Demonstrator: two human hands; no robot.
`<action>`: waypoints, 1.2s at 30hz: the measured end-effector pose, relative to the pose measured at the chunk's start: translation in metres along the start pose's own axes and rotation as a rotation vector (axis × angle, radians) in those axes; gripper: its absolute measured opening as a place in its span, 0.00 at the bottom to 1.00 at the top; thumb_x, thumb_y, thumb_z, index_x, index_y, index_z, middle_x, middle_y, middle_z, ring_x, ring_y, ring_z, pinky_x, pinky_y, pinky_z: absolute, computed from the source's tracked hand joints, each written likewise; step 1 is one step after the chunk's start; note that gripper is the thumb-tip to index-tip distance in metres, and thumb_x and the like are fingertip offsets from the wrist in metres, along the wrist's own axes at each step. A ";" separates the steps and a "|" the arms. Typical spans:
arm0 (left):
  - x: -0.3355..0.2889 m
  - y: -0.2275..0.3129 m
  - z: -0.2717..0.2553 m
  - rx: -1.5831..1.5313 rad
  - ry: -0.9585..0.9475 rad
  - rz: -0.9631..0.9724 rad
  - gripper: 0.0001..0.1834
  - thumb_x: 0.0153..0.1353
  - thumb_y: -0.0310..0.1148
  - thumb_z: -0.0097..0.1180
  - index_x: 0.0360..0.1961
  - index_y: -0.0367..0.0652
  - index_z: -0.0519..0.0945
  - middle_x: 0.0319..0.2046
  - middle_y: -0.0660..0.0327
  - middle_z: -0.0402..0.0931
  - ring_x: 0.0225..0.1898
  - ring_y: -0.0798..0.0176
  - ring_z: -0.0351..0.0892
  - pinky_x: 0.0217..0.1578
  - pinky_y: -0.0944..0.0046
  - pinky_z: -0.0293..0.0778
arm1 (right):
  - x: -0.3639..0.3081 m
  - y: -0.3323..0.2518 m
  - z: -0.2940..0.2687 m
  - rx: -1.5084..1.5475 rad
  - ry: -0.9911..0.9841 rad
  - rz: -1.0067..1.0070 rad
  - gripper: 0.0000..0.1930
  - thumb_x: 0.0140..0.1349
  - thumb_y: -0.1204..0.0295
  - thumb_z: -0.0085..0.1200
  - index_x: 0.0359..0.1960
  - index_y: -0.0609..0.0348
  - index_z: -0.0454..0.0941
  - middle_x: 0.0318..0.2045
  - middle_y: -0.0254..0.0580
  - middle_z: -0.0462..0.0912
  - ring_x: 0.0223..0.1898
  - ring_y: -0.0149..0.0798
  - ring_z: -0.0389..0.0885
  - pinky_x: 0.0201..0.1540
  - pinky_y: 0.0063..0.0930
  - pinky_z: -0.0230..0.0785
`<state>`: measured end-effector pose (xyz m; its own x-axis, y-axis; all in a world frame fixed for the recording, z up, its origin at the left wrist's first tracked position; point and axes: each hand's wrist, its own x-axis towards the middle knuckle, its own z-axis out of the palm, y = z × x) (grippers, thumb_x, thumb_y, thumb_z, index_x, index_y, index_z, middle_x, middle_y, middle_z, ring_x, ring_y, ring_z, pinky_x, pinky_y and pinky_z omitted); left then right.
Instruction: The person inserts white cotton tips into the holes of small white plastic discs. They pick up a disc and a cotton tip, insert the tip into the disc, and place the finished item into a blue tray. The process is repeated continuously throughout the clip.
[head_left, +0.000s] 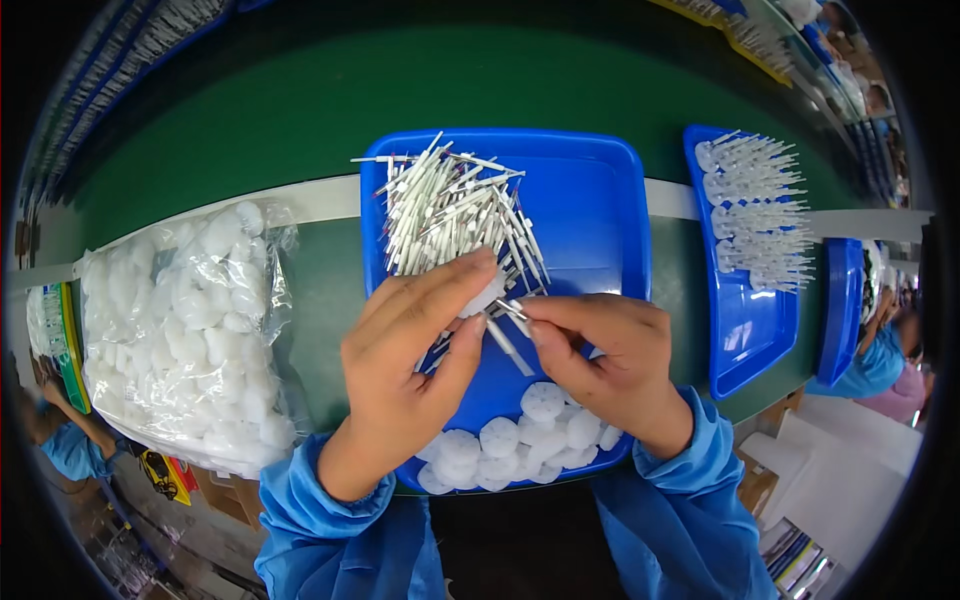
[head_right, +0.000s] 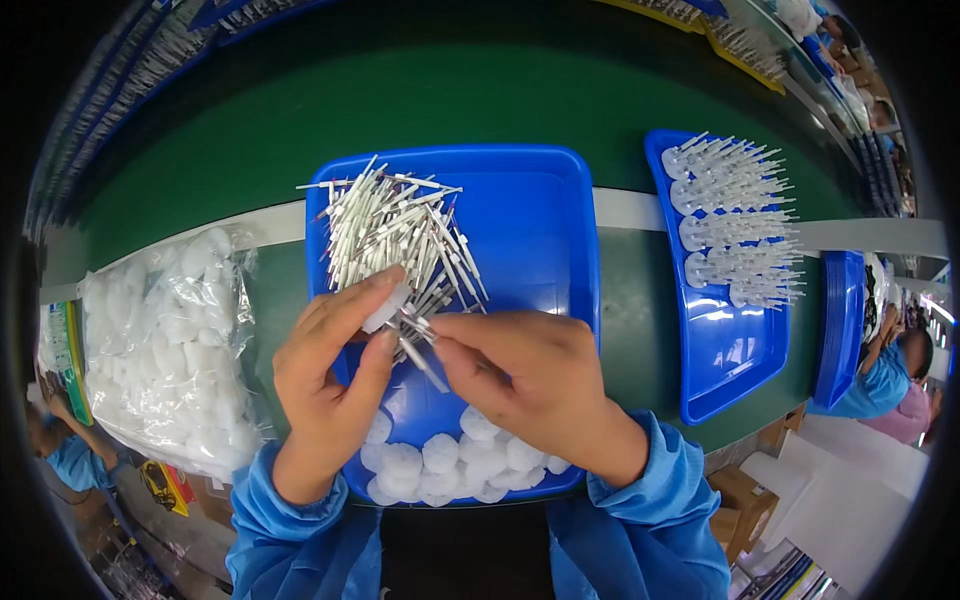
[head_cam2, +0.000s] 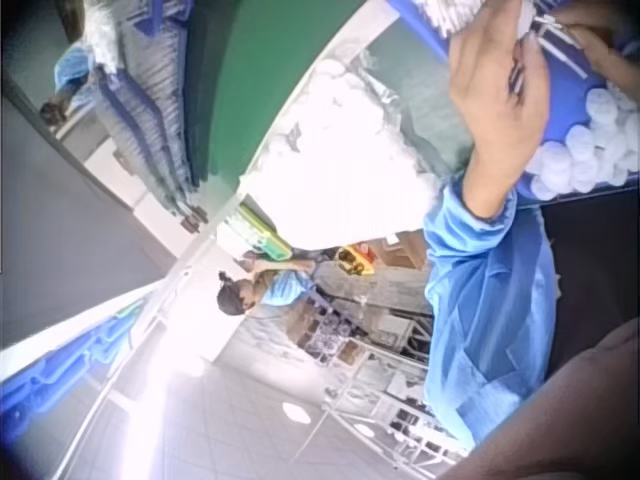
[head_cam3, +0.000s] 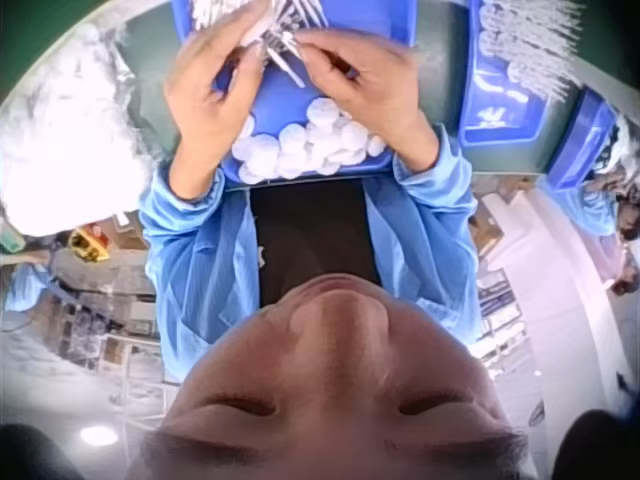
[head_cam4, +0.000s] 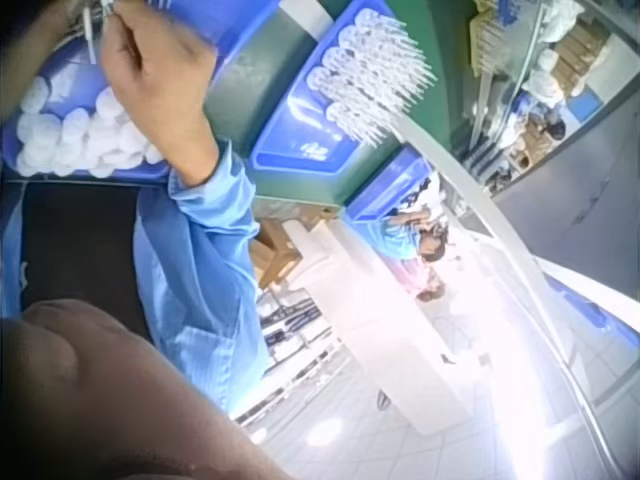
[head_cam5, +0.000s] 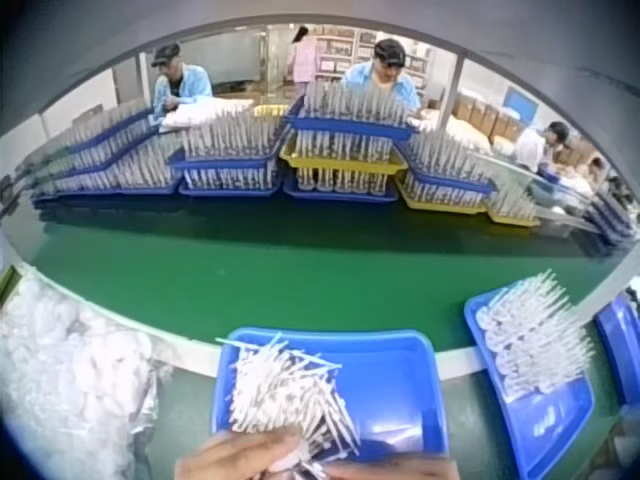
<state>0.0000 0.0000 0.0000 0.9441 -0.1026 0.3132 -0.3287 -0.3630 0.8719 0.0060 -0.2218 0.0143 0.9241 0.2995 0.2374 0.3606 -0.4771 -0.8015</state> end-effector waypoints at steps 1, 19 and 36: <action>0.001 -0.003 -0.001 0.045 0.017 0.058 0.24 0.62 0.17 0.68 0.60 0.39 0.89 0.52 0.51 0.91 0.44 0.55 0.89 0.48 0.60 0.83 | 0.002 -0.001 0.000 -0.024 -0.011 -0.010 0.13 0.60 0.76 0.75 0.47 0.57 0.92 0.33 0.43 0.93 0.29 0.39 0.92 0.32 0.30 0.83; 0.006 -0.008 -0.002 0.118 -0.025 0.152 0.22 0.59 0.15 0.67 0.55 0.37 0.90 0.49 0.52 0.92 0.45 0.51 0.91 0.48 0.57 0.84 | 0.003 0.006 -0.006 -0.080 -0.035 -0.064 0.10 0.63 0.76 0.73 0.45 0.58 0.91 0.31 0.44 0.91 0.28 0.45 0.89 0.31 0.34 0.81; 0.000 -0.001 0.006 0.296 -0.054 0.192 0.22 0.55 0.17 0.73 0.53 0.39 0.92 0.37 0.55 0.91 0.32 0.56 0.87 0.35 0.60 0.82 | -0.003 0.009 0.010 -0.209 0.019 -0.016 0.07 0.62 0.70 0.74 0.39 0.53 0.88 0.28 0.38 0.89 0.26 0.43 0.89 0.27 0.35 0.78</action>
<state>0.0006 -0.0049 -0.0031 0.8681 -0.2408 0.4341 -0.4869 -0.5838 0.6497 0.0054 -0.2182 0.0007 0.9195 0.2935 0.2613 0.3918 -0.6340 -0.6668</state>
